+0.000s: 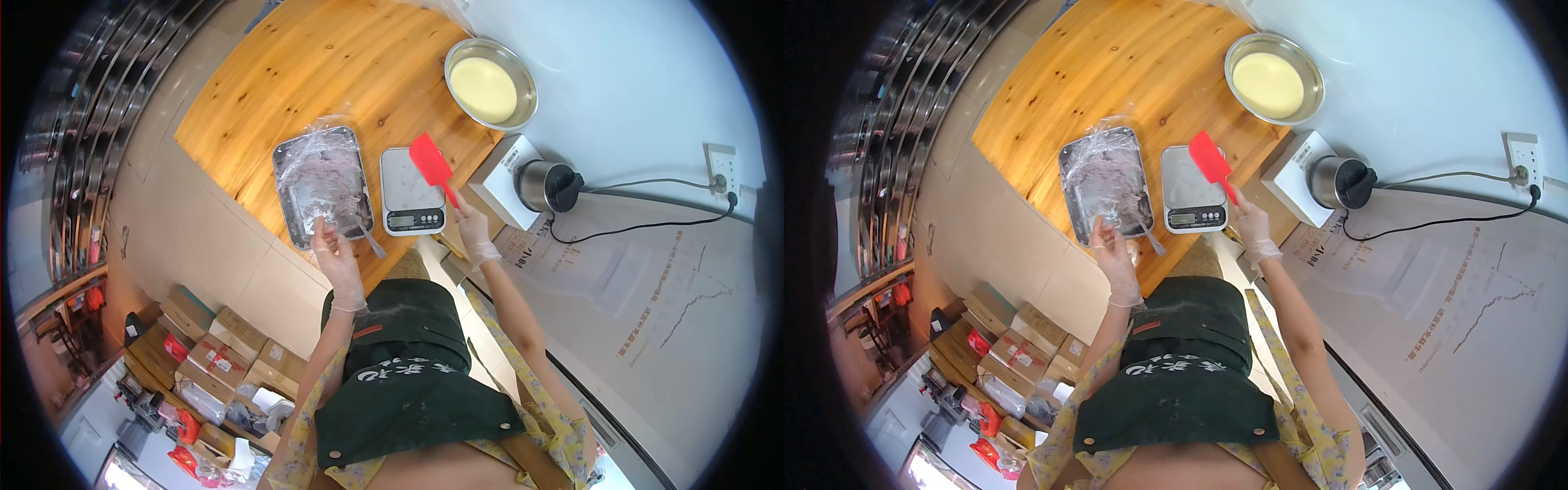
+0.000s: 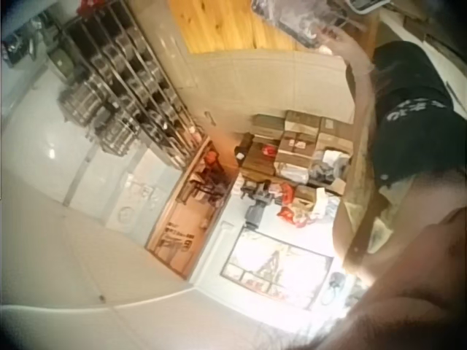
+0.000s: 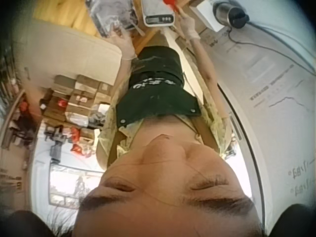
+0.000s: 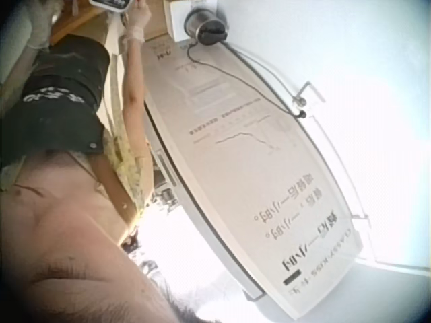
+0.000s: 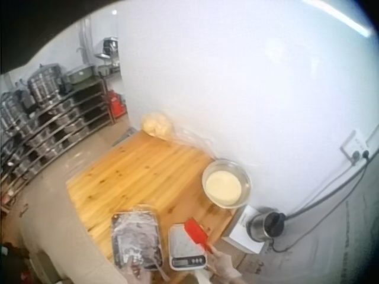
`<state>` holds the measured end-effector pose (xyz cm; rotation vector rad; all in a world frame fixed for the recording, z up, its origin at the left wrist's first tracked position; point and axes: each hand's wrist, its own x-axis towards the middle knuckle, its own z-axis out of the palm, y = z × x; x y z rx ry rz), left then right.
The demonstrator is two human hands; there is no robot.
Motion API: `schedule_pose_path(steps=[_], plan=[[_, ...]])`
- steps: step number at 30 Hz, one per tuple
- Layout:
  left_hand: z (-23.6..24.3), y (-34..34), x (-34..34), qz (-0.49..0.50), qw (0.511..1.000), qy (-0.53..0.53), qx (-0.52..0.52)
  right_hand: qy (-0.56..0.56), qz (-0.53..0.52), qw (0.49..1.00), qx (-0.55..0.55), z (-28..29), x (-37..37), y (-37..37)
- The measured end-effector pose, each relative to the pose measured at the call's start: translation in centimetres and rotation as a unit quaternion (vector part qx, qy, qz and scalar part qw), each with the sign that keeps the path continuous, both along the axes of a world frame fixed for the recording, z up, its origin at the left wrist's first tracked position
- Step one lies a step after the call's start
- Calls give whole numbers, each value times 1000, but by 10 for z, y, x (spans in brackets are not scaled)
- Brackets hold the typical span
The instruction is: Preparing food filling and dough for buns in a bakery kitchen.
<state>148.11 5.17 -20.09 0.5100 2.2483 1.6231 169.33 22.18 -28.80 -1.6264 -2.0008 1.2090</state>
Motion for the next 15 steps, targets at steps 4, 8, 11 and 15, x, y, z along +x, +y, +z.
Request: schedule_pose_path(steps=[4,8,11,15], plan=[[-10,-1,11,-28,997,-68,-8,-30,70,996,36,3,-3,5],[2,6,29,-75,990,-116,3,-30,97,993,60,6,-4,18],[-6,1,24,-74,990,-118,-3,-64,188,976,92,13,5,0],[-22,-11,10,-31,989,-142,-2,-37,148,987,45,31,10,-21]])
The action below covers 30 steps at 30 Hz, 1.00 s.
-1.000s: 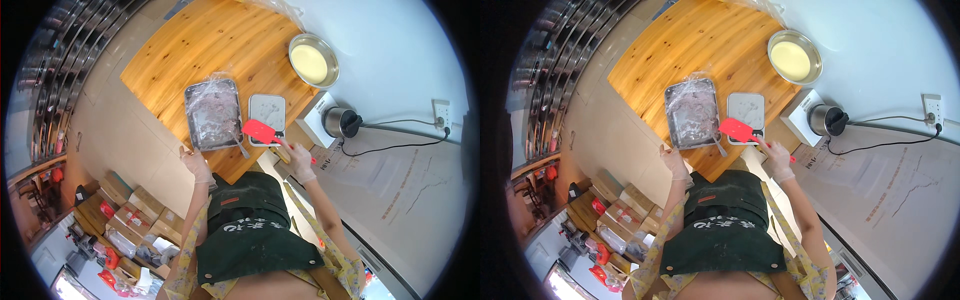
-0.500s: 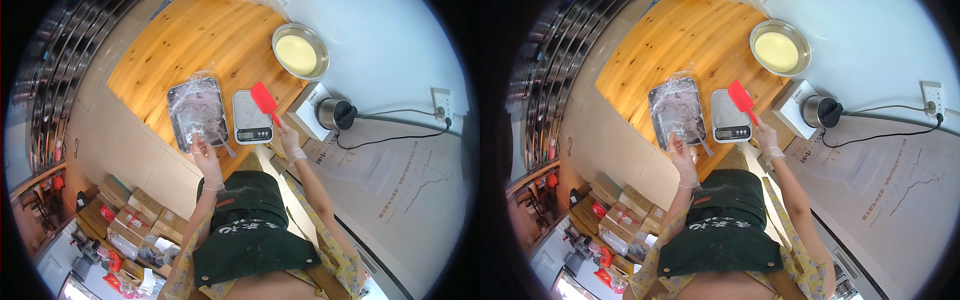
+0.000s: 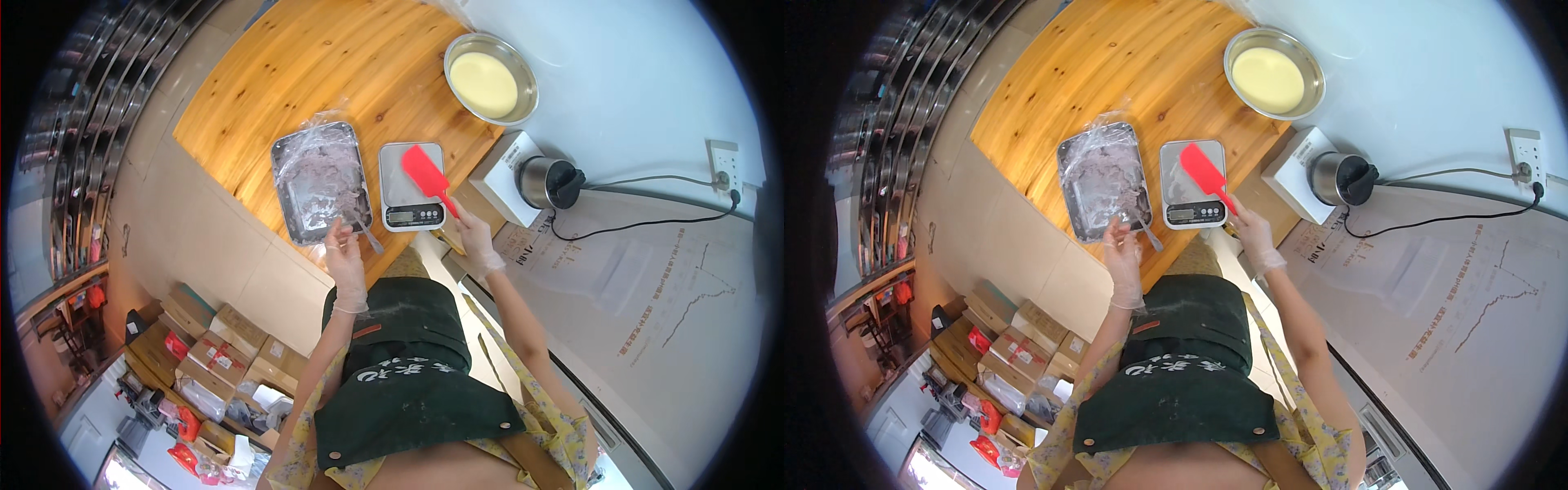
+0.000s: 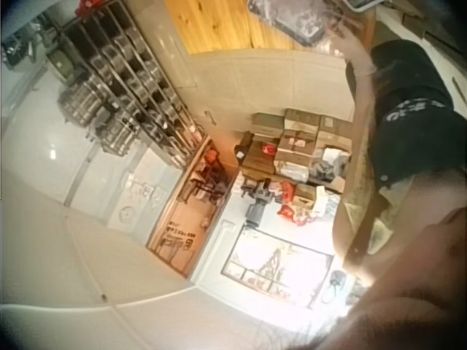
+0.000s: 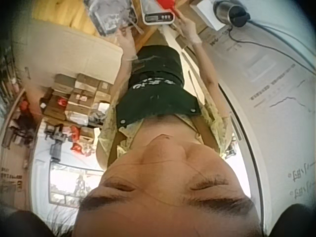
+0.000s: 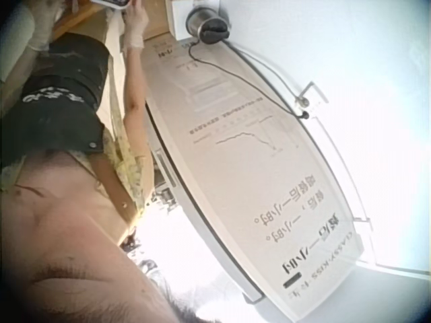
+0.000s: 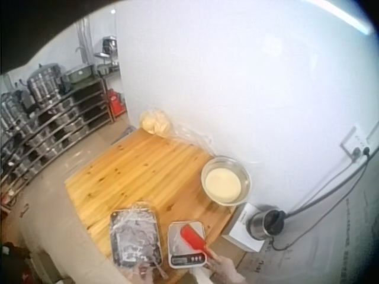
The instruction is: Preparing food filling and dough for buns in a bakery kitchen.
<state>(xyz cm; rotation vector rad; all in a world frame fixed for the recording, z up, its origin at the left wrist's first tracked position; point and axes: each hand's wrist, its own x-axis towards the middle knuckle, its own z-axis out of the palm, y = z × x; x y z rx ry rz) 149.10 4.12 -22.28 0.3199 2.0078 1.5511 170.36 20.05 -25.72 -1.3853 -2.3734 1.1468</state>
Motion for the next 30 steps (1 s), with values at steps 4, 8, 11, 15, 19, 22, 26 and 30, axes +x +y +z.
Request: schedule_pose_path(steps=[4,8,11,15,19,22,26,30], plan=[[10,-10,-9,-3,1000,8,-5,46,-136,990,-10,-25,2,-57],[19,-17,-18,14,1000,5,-16,170,-266,946,-72,-33,-47,-105],[18,-24,-27,29,999,-15,6,185,-271,910,-253,-25,-63,-107],[-1,-45,-51,75,997,11,14,215,-169,943,-190,0,-79,-107],[-22,-62,-68,121,991,49,-22,6,56,966,253,9,-87,-81],[-40,-66,-79,154,980,21,-124,-57,111,938,324,8,-62,-81],[-57,-63,-96,186,965,-184,-15,-82,123,943,297,6,-18,-101],[-62,-50,-101,188,954,-234,18,-29,-8,977,212,10,9,-113]])
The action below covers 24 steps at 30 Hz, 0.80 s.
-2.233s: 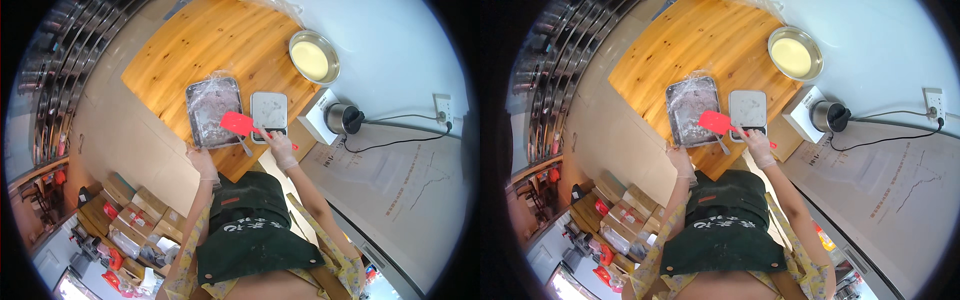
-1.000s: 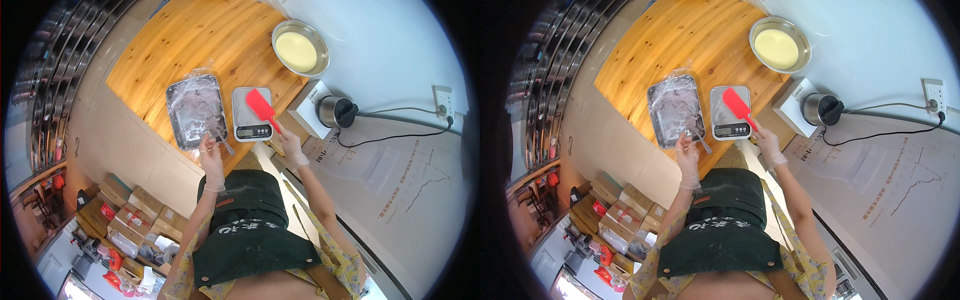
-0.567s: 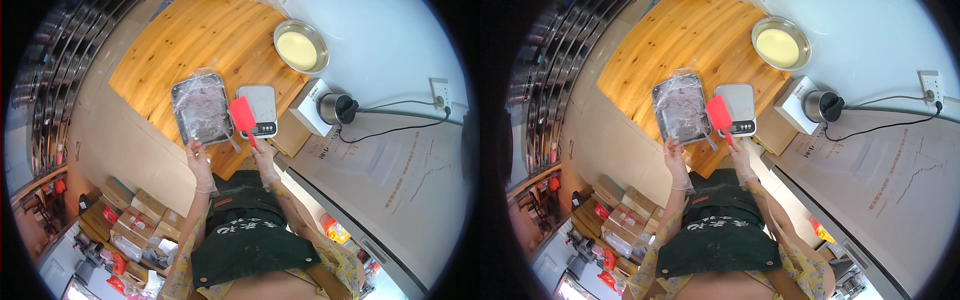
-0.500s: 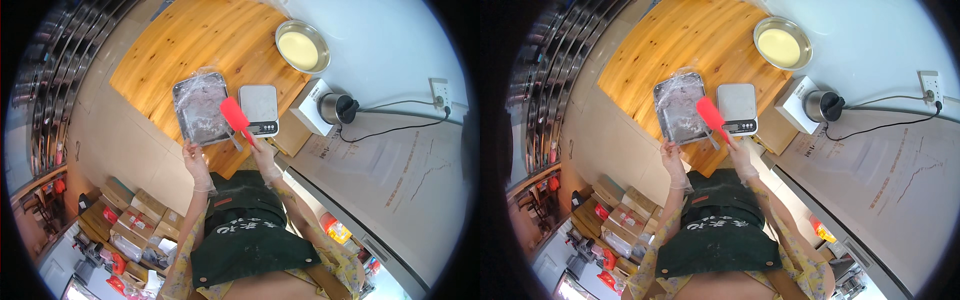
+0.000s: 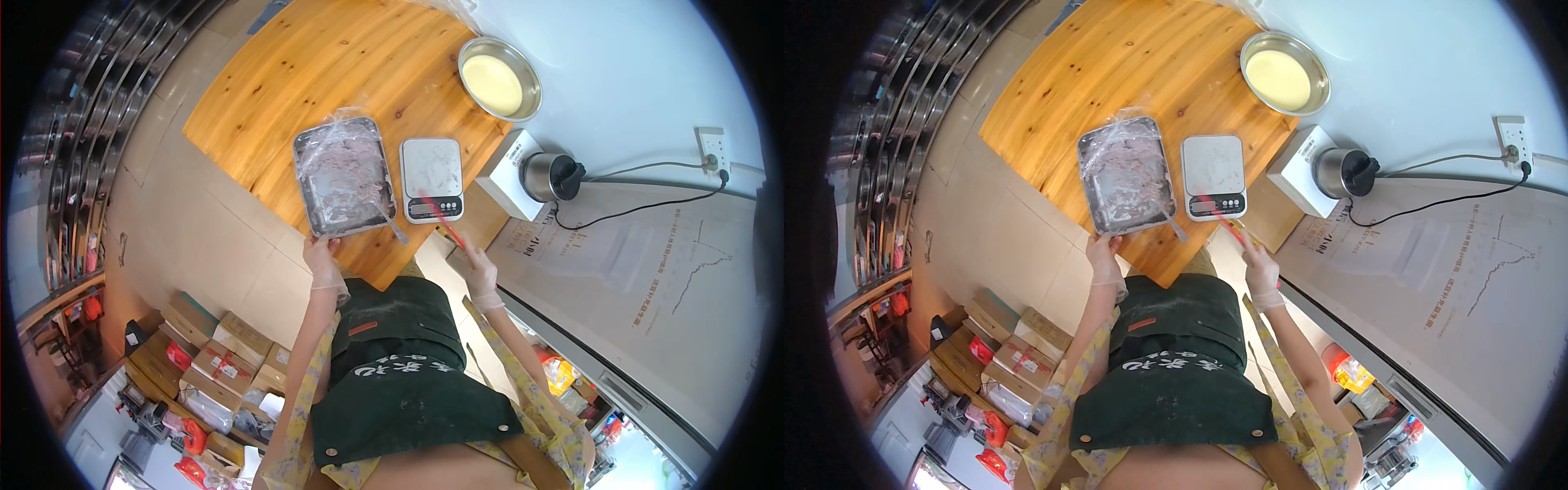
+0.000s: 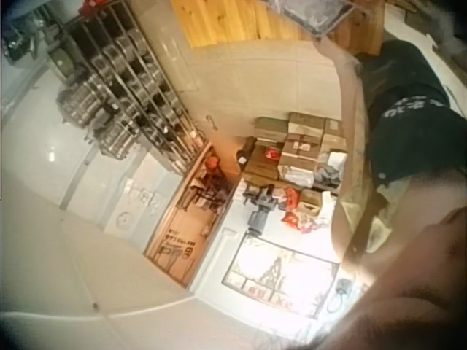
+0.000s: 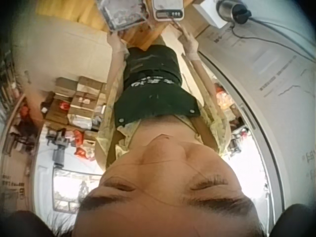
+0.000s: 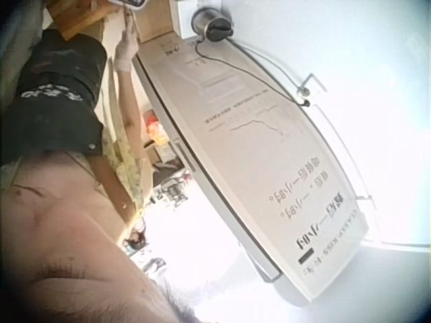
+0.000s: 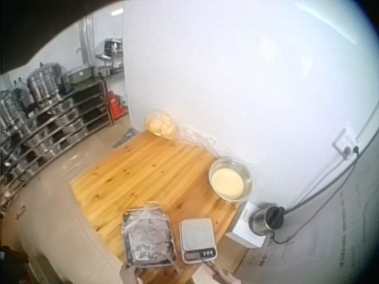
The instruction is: Preparing food filling and dough for buns in a bakery kitchen.
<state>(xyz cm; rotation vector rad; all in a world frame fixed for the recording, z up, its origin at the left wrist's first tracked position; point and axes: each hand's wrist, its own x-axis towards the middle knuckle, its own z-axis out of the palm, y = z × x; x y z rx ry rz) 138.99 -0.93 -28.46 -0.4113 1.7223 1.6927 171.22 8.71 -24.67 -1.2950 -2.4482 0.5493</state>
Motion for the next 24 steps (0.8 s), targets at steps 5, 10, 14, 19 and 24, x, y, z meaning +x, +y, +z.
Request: schedule_pose_path(steps=[5,10,14,19,24], plan=[[9,13,-66,-68,995,69,14,104,-242,947,-184,23,-17,34],[19,18,-70,-80,992,70,-63,124,-142,973,-131,25,-28,22],[80,61,19,-435,671,599,-30,180,-254,899,-310,38,-32,-9],[18,109,74,-572,550,569,-218,221,-298,861,-347,52,-16,-19],[9,120,73,-537,606,557,-185,242,-284,870,-323,56,5,-1]])
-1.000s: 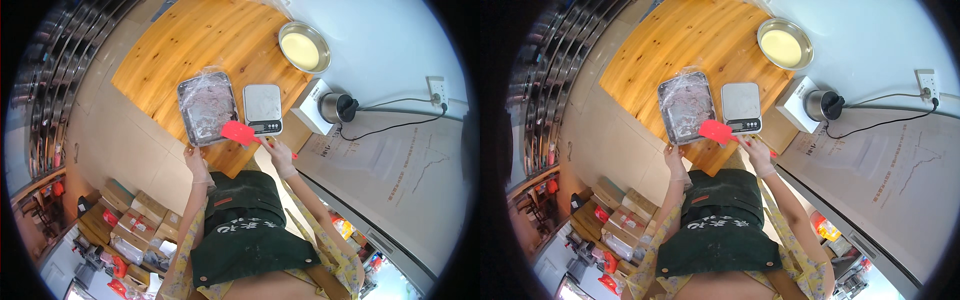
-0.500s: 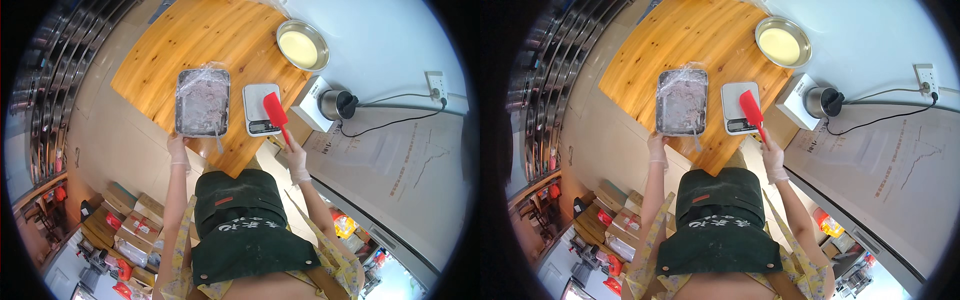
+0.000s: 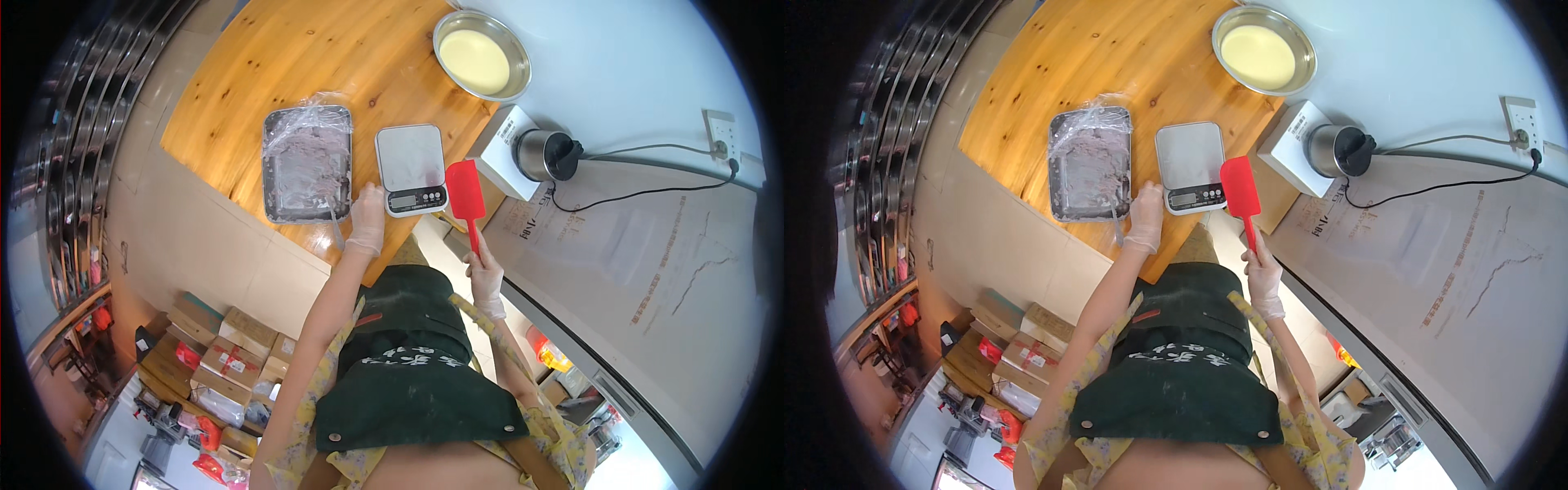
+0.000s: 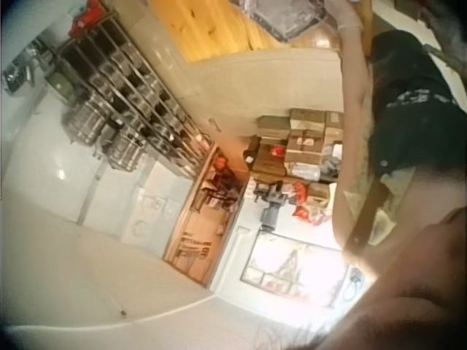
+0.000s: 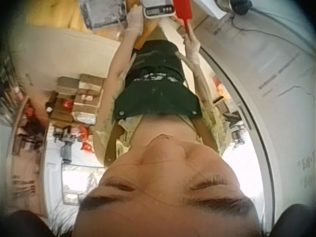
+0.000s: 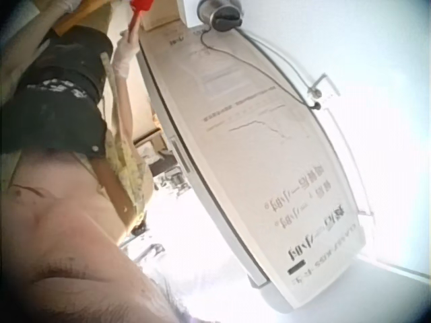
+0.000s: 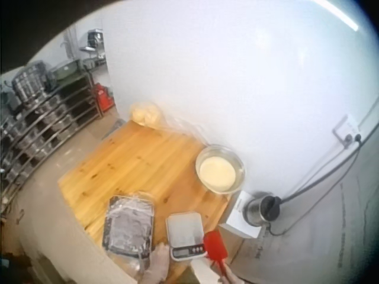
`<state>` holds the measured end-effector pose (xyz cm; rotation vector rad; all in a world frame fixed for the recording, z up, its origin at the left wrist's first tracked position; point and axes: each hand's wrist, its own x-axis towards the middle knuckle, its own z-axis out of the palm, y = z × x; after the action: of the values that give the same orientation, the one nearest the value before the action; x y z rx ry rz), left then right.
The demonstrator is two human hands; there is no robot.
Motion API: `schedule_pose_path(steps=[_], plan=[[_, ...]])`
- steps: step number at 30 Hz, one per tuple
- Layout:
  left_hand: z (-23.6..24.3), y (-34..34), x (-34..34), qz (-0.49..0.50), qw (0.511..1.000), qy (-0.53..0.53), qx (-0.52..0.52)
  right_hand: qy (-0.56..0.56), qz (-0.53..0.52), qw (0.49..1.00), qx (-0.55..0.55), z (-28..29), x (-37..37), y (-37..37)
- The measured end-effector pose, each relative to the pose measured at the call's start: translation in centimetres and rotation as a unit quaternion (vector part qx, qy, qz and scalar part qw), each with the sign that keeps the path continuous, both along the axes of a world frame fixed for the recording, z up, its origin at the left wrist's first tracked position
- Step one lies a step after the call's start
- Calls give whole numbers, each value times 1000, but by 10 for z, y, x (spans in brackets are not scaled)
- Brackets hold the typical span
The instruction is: Preparing food filling and dough for buns in a bakery kitchen.
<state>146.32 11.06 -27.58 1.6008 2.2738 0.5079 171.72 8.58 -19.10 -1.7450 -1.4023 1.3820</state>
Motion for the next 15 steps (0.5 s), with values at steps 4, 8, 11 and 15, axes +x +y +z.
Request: schedule_pose_path(steps=[4,8,11,15], plan=[[1,-9,-5,45,998,-44,15,48,-24,999,-8,-7,-4,14],[72,-12,-11,126,968,-197,94,58,-41,997,-6,-3,4,22],[135,-5,-38,150,942,-205,220,40,-40,998,25,5,9,38],[101,-36,-81,135,976,-7,172,11,-17,999,50,1,4,67]])
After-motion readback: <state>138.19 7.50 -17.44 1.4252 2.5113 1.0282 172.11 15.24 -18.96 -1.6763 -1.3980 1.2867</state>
